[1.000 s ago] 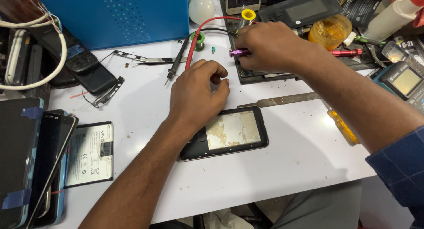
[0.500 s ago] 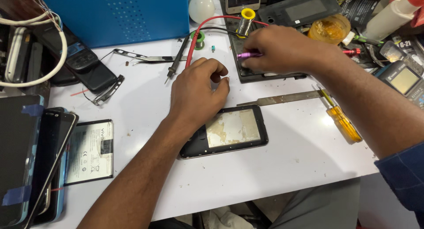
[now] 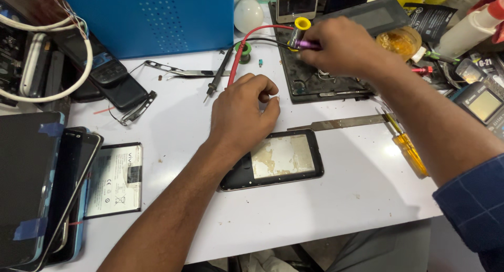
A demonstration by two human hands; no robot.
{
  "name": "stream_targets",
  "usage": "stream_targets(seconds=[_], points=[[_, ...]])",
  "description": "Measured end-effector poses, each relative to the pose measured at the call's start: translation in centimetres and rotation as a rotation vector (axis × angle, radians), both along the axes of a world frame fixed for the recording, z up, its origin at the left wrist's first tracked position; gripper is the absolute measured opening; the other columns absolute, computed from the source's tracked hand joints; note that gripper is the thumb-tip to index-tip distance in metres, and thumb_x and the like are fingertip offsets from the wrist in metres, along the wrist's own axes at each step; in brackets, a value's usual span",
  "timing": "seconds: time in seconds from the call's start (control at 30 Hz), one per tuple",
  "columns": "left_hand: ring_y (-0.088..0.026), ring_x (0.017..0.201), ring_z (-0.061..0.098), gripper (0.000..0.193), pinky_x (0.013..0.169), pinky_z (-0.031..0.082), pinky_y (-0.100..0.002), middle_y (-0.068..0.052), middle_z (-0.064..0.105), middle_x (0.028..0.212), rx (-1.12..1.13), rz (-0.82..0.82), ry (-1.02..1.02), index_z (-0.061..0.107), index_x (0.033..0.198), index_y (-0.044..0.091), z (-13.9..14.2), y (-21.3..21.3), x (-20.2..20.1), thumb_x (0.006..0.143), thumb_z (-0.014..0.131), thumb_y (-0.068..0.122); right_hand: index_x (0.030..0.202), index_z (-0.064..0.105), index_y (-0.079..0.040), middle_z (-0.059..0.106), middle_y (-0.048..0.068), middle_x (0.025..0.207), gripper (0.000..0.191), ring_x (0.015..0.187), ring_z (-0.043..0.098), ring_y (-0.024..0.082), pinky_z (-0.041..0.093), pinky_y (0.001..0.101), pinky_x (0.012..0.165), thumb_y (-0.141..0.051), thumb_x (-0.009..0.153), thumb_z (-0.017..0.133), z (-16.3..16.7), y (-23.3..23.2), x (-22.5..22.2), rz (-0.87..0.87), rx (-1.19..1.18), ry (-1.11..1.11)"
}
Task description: The person works at a cluttered repair bench, first handling multimeter probes near a cracked-screen phone, then picking up a smartphone, removing its back cover, and using a purple pry tool to pry around the edges of the phone's rear panel, working the tool along the frame to open the device.
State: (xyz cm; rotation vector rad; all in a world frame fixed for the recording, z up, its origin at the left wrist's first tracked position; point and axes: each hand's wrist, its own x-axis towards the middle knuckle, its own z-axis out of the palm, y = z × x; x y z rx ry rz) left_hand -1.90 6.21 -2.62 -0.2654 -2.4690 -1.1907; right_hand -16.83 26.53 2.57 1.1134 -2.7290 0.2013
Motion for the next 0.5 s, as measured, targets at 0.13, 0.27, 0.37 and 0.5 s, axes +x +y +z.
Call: stream_targets(seconds=[0.13,0.27,0.37,0.5], points=[[-0.019,0.081,0.071,0.012,0.07,0.055,-0.037,-0.004,0.07,0.088,-0.003,0.004,-0.017,0.071,0.093,0.008,0.0,0.0,0.0,0.085,0.069,0.016,0.102,0.079,-0.008,0.074,0.019,0.09,0.027,0.087,0.069,0.04,0.054,0.0532,0.077,-0.032,0.089,0.077,-1.1,-0.8,-0.4,-0.105,0.031,0.047],[-0.019,0.081,0.071,0.012,0.071,0.055,-0.038,-0.003,0.07,0.087,-0.007,0.002,-0.033,0.071,0.094,0.009,0.1,0.0,0.0,0.085,0.069,0.017,0.099,0.079,-0.008,0.073,0.018,0.09,0.026,0.087,0.069,0.04,0.053,0.0537,0.077,-0.033,0.092,0.078,-1.4,-1.2,-0.7,-0.131,-0.015,0.122],[-0.02,0.081,0.071,0.013,0.071,0.055,-0.039,-0.003,0.07,0.088,-0.007,0.005,-0.036,0.071,0.094,0.009,0.0,0.1,0.0,0.085,0.069,0.018,0.102,0.078,-0.009,0.073,0.018,0.087,0.026,0.084,0.069,0.039,0.054,0.0524,0.077,-0.033,0.092,0.077,-1.0,-0.9,-0.9,-0.151,-0.069,0.038],[-0.02,0.082,0.071,0.013,0.071,0.055,-0.039,-0.003,0.07,0.089,-0.002,0.001,-0.031,0.071,0.094,0.009,0.0,0.1,0.0,0.085,0.068,0.018,0.103,0.078,-0.009,0.073,0.017,0.085,0.026,0.081,0.069,0.039,0.054,0.0509,0.074,-0.031,0.09,0.076,-0.5,-0.4,-0.9,-0.139,-0.087,-0.048]])
